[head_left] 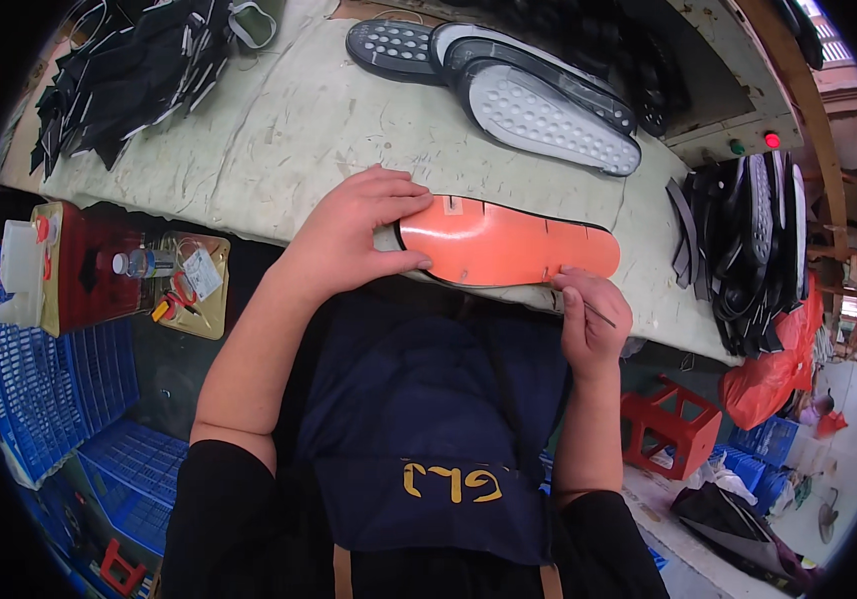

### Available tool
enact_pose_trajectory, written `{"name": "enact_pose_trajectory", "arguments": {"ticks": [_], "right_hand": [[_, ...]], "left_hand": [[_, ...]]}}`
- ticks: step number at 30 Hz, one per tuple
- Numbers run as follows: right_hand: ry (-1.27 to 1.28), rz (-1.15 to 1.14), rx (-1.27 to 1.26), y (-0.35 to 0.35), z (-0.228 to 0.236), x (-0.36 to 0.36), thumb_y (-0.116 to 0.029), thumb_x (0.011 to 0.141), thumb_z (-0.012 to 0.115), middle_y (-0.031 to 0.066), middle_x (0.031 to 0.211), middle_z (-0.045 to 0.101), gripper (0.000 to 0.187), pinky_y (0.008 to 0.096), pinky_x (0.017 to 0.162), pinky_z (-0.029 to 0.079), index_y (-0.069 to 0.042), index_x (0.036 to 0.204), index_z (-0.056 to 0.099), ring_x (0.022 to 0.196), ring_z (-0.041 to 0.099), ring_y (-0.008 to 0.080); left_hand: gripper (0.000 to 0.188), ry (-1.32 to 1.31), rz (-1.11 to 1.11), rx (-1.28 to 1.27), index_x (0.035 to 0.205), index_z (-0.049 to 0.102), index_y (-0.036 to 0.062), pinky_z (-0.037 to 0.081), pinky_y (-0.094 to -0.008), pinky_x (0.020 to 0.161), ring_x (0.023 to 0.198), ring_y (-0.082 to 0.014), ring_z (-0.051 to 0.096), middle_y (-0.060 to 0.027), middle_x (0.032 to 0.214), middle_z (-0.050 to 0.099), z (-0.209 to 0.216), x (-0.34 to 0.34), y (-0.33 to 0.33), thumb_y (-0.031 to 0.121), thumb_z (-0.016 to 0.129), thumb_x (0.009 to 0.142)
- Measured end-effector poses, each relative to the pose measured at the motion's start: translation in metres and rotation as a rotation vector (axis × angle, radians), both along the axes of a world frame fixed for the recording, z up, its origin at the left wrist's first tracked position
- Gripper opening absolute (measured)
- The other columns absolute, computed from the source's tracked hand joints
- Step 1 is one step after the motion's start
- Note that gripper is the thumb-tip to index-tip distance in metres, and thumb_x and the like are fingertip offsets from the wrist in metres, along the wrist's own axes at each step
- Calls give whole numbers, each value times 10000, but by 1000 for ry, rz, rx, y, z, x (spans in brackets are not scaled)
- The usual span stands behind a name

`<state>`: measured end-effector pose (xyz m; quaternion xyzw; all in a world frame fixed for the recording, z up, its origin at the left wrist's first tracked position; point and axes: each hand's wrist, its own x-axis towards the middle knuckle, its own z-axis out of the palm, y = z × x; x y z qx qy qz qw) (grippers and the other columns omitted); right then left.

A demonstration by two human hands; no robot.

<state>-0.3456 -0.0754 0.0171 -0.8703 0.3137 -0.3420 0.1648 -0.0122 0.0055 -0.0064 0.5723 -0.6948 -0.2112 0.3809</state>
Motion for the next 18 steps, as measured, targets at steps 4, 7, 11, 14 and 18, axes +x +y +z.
{"name": "enact_pose_trajectory", "arguments": {"ticks": [4, 7, 11, 14, 18], "right_hand": [[45, 11, -64, 1, 0, 0, -18, 930, 741, 119, 907, 783, 13, 404, 833, 608, -17, 940, 750, 921, 786, 326], [72, 27, -102, 3, 1, 5, -22, 939, 740, 119, 904, 784, 16, 406, 833, 606, -16, 950, 748, 919, 786, 323], [-90, -1, 35, 10, -5, -14, -24, 964, 718, 122, 939, 788, 36, 410, 834, 605, -10, 974, 749, 929, 783, 334], [-276, -118, 95, -2, 2, -9, -44, 998, 682, 128, 1007, 793, 76, 414, 841, 598, -6, 1001, 749, 962, 771, 344], [36, -211, -123, -52, 12, 18, -109, 1046, 625, 146, 1057, 780, 155, 446, 889, 564, -8, 1042, 742, 1003, 723, 365]], "left_hand": [[635, 9, 2, -1, 1289, 758, 27, 411, -534, 1237, 1332, -371, 634, -146, 1305, 743, -1, -1, -1, 263, 946, 730], [635, 11, 7, -12, 1288, 759, 26, 414, -530, 1235, 1329, -372, 636, -147, 1302, 744, -1, 0, 1, 261, 946, 729], [629, 9, 10, -6, 1290, 758, 26, 415, -526, 1234, 1329, -373, 636, -149, 1301, 743, 0, -1, 3, 255, 943, 735], [608, 37, 6, -11, 1260, 771, 29, 425, -519, 1227, 1317, -369, 642, -142, 1290, 751, 4, -5, -1, 257, 949, 724], [705, 27, 57, 38, 1301, 745, 33, 444, -518, 1206, 1297, -367, 647, -157, 1320, 727, 2, -6, 4, 277, 974, 681]]}}
